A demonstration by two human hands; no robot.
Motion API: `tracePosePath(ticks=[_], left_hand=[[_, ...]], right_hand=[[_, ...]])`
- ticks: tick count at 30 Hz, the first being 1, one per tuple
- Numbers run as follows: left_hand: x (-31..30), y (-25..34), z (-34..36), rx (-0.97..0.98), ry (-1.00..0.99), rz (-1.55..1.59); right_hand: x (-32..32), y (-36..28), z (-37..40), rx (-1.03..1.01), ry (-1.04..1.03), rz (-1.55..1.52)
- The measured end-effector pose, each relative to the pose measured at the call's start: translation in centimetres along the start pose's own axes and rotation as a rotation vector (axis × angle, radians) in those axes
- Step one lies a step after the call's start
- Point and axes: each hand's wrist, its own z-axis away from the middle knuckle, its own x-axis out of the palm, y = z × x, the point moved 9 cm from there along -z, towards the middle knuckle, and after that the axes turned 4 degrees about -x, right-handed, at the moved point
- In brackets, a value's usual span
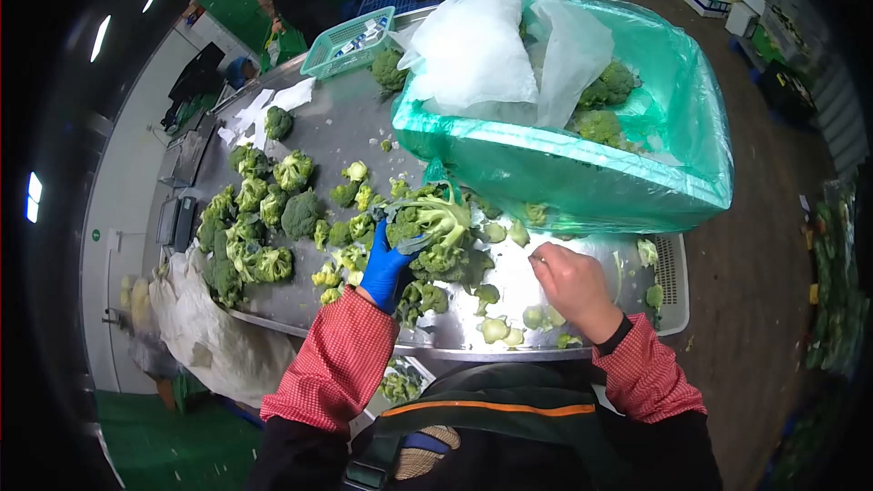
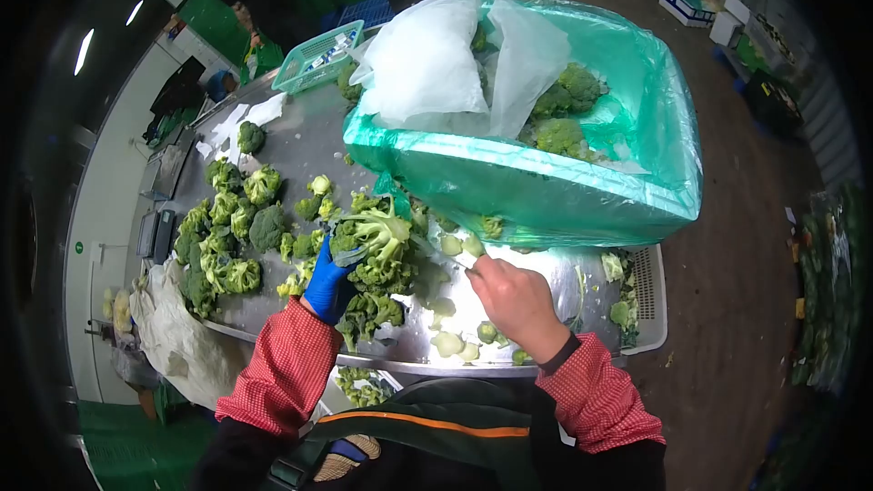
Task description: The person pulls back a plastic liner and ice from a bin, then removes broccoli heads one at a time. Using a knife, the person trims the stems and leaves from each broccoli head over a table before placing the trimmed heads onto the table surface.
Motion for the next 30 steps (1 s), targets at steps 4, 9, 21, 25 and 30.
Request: tracePosePath(ticks=[4, 9, 21, 25, 30], left_hand=[[-1.5, 1.0, 0.6, 0.013, 0.046, -0.222], [-1.2, 5.0, 0.7, 0.287, 0.048, -0.841], [-6.2, 6.1, 0.2, 0.122, 0.200, -0.382], [-4.2, 1.7, 0.8, -0.021, 0.137, -0.365], [-1.0, 1.2, 2.4, 0.049, -0.046, -0.210]], right_hand=[[0.6, -1.7, -1.0, -0.109, -0.137, 0.069], [2.2, -2.0, -2.6, -0.223, -0.383, 0.172], [3.9, 0.2, -3.8, -0.109, -0.112, -0.030], [3.0, -6.3, -7.5, -0.211, 0.011, -0.201], [5.6, -6.8, -8.1, -0.228, 0.187, -0.312]])
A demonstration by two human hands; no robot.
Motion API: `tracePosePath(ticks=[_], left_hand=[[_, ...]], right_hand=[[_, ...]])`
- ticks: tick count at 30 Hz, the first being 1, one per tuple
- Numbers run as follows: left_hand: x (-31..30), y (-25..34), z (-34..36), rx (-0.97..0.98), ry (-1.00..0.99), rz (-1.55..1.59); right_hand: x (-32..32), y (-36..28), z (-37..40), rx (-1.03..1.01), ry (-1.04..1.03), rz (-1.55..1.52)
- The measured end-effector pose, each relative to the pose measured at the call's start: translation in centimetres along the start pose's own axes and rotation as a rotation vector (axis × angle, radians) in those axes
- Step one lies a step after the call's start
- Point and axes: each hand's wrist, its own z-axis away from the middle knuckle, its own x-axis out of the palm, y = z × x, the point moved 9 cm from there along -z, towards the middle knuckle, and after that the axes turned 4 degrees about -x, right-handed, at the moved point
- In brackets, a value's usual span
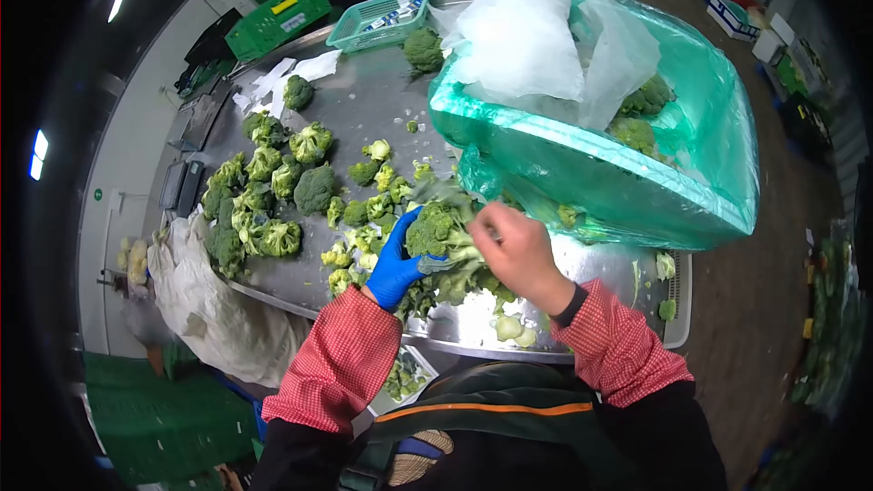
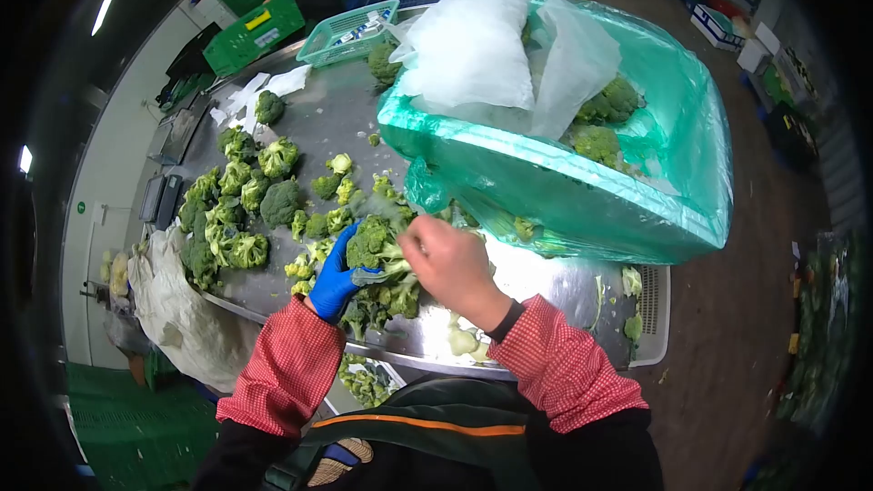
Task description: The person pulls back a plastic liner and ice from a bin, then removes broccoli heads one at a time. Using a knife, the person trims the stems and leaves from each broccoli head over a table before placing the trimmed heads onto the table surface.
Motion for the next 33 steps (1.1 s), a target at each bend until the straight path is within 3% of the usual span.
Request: tracePosePath(ticks=[3, 4, 5, 7, 10, 13, 15, 17, 18, 20, 21, 23, 24, 25, 27, 30, 33], left_hand=[[-0.8, -2.2, 0.0, -0.061, -0.001, 0.297], [-1.1, -2.5, 0.3, -0.047, -0.025, 0.400], [-2.1, -2.9, 0.8, -0.026, 0.003, 0.476], [-4.8, -3.6, 1.4, -0.066, 0.126, 0.354], [-4.7, -0.7, 2.4, 0.225, 0.044, 0.081], [-4.4, 1.1, 3.2, 0.403, 0.077, -0.240], [-4.4, 2.2, 3.8, 0.575, 0.118, -0.559], [-5.0, 2.0, 3.7, 0.501, 0.153, -0.382], [-5.4, 1.4, 3.8, 0.472, 0.158, -0.278], [-6.8, 0.4, 3.5, 0.440, 0.229, -0.139], [-9.5, -3.2, 1.7, 0.278, 0.331, 0.118], [-12.4, -4.5, -0.2, 0.213, 0.207, 0.425], [-12.6, -3.1, 0.6, 0.193, 0.236, 0.299], [-13.9, -4.8, 0.3, 0.123, 0.140, 0.333], [-15.7, -5.5, 1.3, 0.221, 0.121, 0.218], [-15.0, -1.6, 3.2, 0.362, 0.108, -0.073], [-14.1, -0.8, 3.9, 0.266, 0.065, 0.011]], right_hand=[[1.8, 5.0, 3.6, 0.928, 0.277, -1.070], [0.7, 5.9, 3.6, 0.926, 0.372, -1.104], [-0.1, 6.9, 3.6, 0.895, 0.313, -1.031], [0.3, 6.3, 3.7, 0.924, -0.112, -0.609], [3.0, 3.8, 1.9, 0.492, -0.222, -0.509], [5.5, 2.7, 1.7, 0.626, -0.277, -0.624], [5.0, 1.9, 1.0, 0.455, -0.167, -0.406], [3.3, -1.0, 0.0, 0.253, -0.019, -0.184], [3.0, -2.8, -0.4, 0.111, -0.067, -0.083], [3.0, -8.2, 0.4, -0.304, -0.127, -0.080], [3.1, -10.5, 1.6, -0.515, -0.155, -0.079], [4.4, -9.1, 1.8, -0.298, -0.238, -0.130], [5.1, -8.0, 1.9, -0.182, -0.276, -0.150], [5.2, -4.8, 1.9, 0.065, -0.253, -0.178], [5.1, 0.2, 2.8, 0.333, -0.334, 0.006], [4.9, 0.3, 3.8, 0.189, -0.410, 0.221], [5.4, -1.8, 3.4, -0.050, -0.406, 0.178]])
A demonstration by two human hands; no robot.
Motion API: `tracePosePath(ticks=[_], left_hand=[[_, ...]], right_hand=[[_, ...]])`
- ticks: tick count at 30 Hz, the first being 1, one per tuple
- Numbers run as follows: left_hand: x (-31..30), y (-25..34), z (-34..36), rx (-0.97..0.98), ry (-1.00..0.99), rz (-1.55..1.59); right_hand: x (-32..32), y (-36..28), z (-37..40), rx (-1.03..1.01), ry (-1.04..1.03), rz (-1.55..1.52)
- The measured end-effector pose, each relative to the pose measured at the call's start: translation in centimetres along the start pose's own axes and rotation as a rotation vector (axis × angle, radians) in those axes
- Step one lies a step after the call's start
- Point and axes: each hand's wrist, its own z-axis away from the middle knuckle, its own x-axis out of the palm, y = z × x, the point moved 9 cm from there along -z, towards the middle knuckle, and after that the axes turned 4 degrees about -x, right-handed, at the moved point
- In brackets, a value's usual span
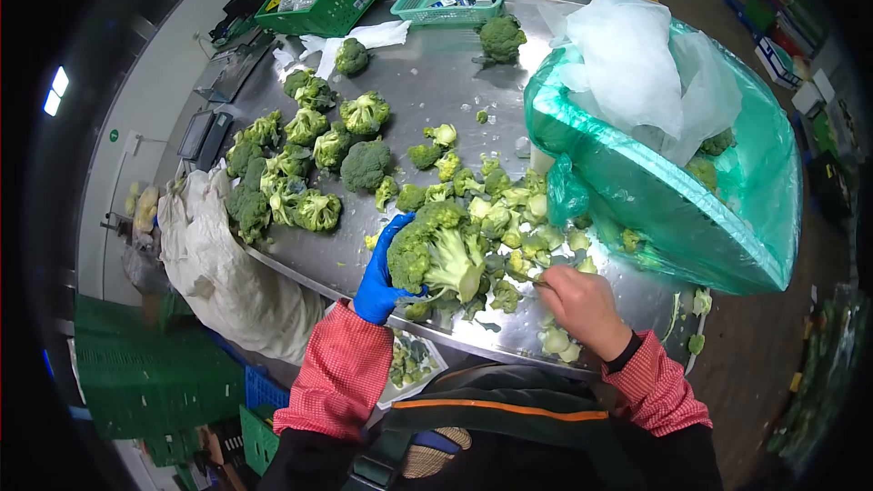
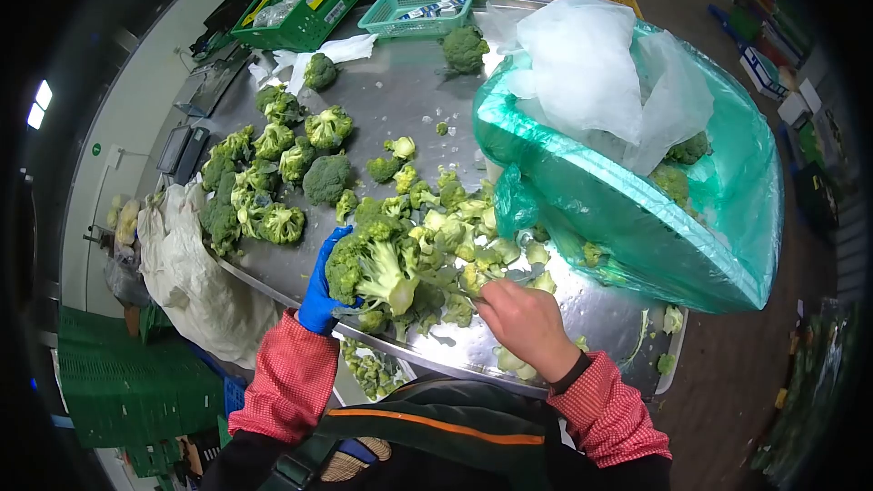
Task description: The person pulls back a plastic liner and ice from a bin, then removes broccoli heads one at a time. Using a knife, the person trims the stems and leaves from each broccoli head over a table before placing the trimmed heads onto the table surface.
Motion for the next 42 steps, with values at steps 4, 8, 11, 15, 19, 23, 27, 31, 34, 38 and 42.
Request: tracePosePath(ticks=[4, 8, 11, 15, 19, 23, 27, 31, 34, 38, 42], left_hand=[[1.8, 1.3, 0.1, -0.064, -0.129, -0.053], [1.7, -0.2, 0.6, -0.154, -0.213, -0.063], [2.7, -1.9, 1.5, -0.309, -0.293, 0.119], [2.3, -4.8, 1.9, -0.573, -0.253, 0.329], [1.7, -3.0, 1.4, -0.395, -0.245, 0.209], [2.5, 0.6, 1.5, -0.095, -0.172, -0.065], [3.4, 2.2, 0.8, 0.048, -0.118, -0.192], [2.9, 1.9, 0.2, 0.078, -0.053, -0.174], [1.5, 0.1, 0.6, -0.054, 0.057, -0.025], [-0.4, -3.9, 0.6, -0.271, 0.068, 0.542], [0.8, -3.8, 0.7, -0.379, 0.044, 1.077]], right_hand=[[-0.2, -1.2, -1.8, -0.075, -0.016, 0.087], [0.0, -1.7, -3.1, -0.146, 0.000, 0.136], [0.8, -1.0, -3.5, -0.164, -0.008, 0.166], [4.0, 3.9, -2.3, -0.032, -0.059, 0.168], [2.3, 6.3, -1.0, 0.183, 0.041, 0.090], [3.2, 3.2, -1.3, 0.336, -0.040, -0.312], [5.0, 0.6, -1.5, 0.502, -0.107, -0.755], [7.7, 0.7, -0.8, 0.580, -0.144, -0.810], [8.8, 1.0, -0.5, 0.611, -0.073, -0.921], [9.6, 1.8, 0.0, 0.675, -0.027, -1.026], [8.7, 2.1, -0.4, 0.670, 0.006, -0.998]])
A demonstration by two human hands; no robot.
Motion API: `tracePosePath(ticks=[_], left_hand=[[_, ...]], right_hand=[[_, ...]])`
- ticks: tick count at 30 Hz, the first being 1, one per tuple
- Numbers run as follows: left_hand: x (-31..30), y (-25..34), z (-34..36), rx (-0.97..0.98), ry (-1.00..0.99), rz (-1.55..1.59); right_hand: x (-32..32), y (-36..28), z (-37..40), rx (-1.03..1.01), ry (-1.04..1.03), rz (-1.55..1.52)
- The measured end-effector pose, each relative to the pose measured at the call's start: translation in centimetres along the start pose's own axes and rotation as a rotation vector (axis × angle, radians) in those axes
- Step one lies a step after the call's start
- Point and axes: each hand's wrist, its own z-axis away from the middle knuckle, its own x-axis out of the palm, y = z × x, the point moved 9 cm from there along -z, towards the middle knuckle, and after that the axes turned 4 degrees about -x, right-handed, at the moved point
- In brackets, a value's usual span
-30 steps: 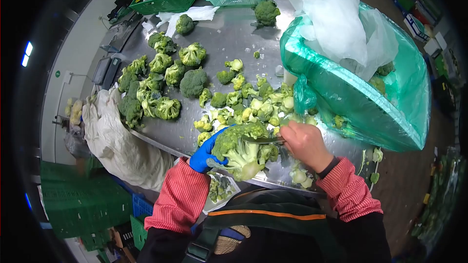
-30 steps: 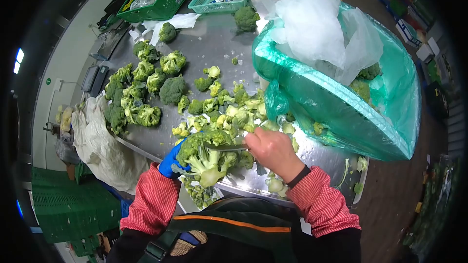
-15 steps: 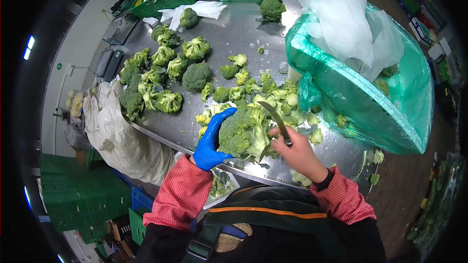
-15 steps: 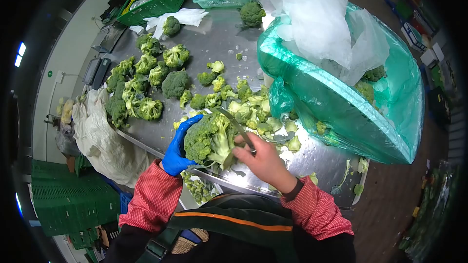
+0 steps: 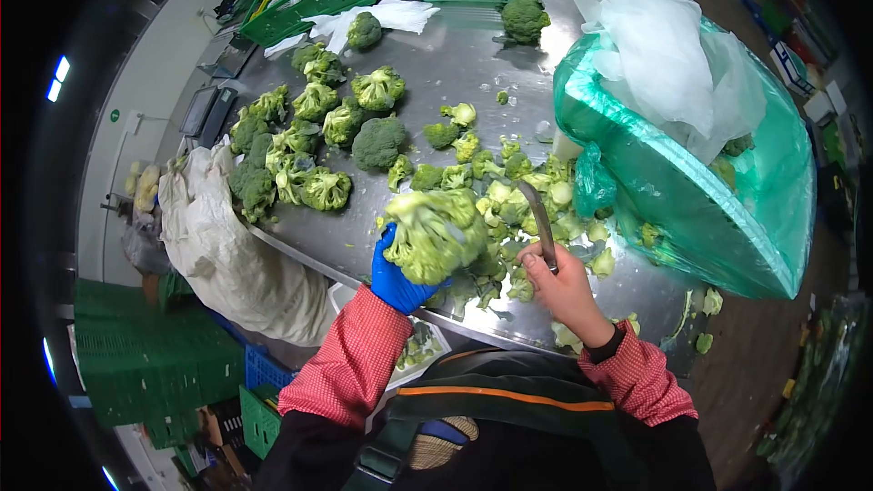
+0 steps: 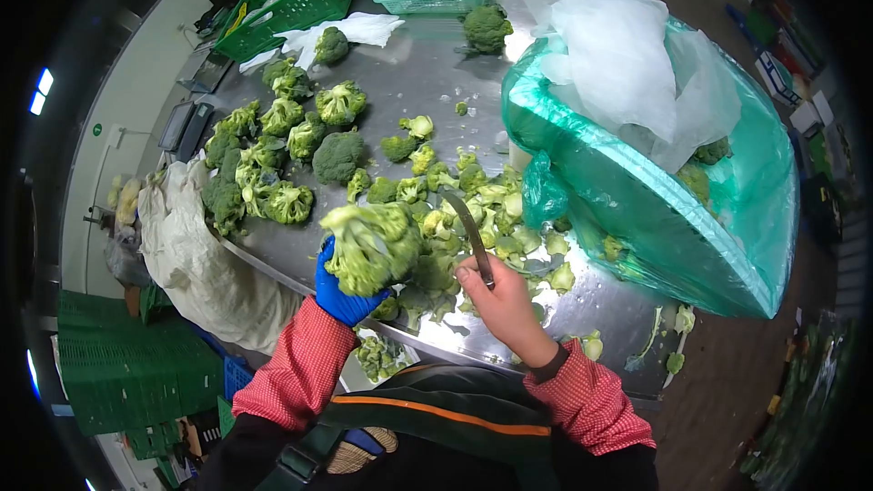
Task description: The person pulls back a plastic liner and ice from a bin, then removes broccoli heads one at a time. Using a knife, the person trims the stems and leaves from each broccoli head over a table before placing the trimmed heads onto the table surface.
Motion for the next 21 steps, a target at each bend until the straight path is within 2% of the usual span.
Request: tracePosePath(ticks=[1, 4, 5, 6, 8, 10, 12, 14, 16, 19, 21], left_hand=[[-1.1, 0.7, -0.4, 0.084, 0.109, -0.128], [1.5, 0.5, -0.2, 0.028, 0.045, -0.035], [1.8, 1.0, -0.5, 0.033, -0.007, -0.090], [1.0, 2.1, -0.7, 0.065, 0.042, -0.074], [-0.9, 5.1, -1.1, 0.125, 0.133, -0.043], [-2.4, 10.4, -1.4, 0.281, 0.183, -0.077], [-1.3, 15.7, -2.0, 0.353, 0.051, -0.221], [-0.6, 20.3, -2.9, 0.470, 0.107, -0.245], [0.6, 21.8, -2.6, 0.530, 0.185, -0.253], [1.2, 18.8, -3.8, 0.464, 0.115, -0.244], [1.8, 13.8, -4.9, 0.331, 0.118, -0.242]], right_hand=[[0.2, -0.9, -0.1, -0.057, 0.009, 0.054], [1.4, -2.9, -0.1, -0.131, -0.009, 0.153], [1.7, -3.3, -0.2, -0.140, -0.022, 0.176], [1.8, -3.0, -0.4, -0.152, -0.033, 0.185], [1.7, -1.7, -0.7, -0.180, -0.048, 0.205], [0.9, -0.7, -0.5, -0.152, -0.036, 0.223], [-0.6, 0.0, 0.1, -0.099, -0.002, 0.270], [-2.1, -0.1, 0.9, -0.098, 0.027, 0.290], [-3.6, 0.2, 1.7, -0.096, 0.091, 0.255], [-4.5, -0.5, 1.9, -0.074, 0.111, 0.169], [-4.6, -2.2, 1.6, -0.091, 0.033, 0.330]])
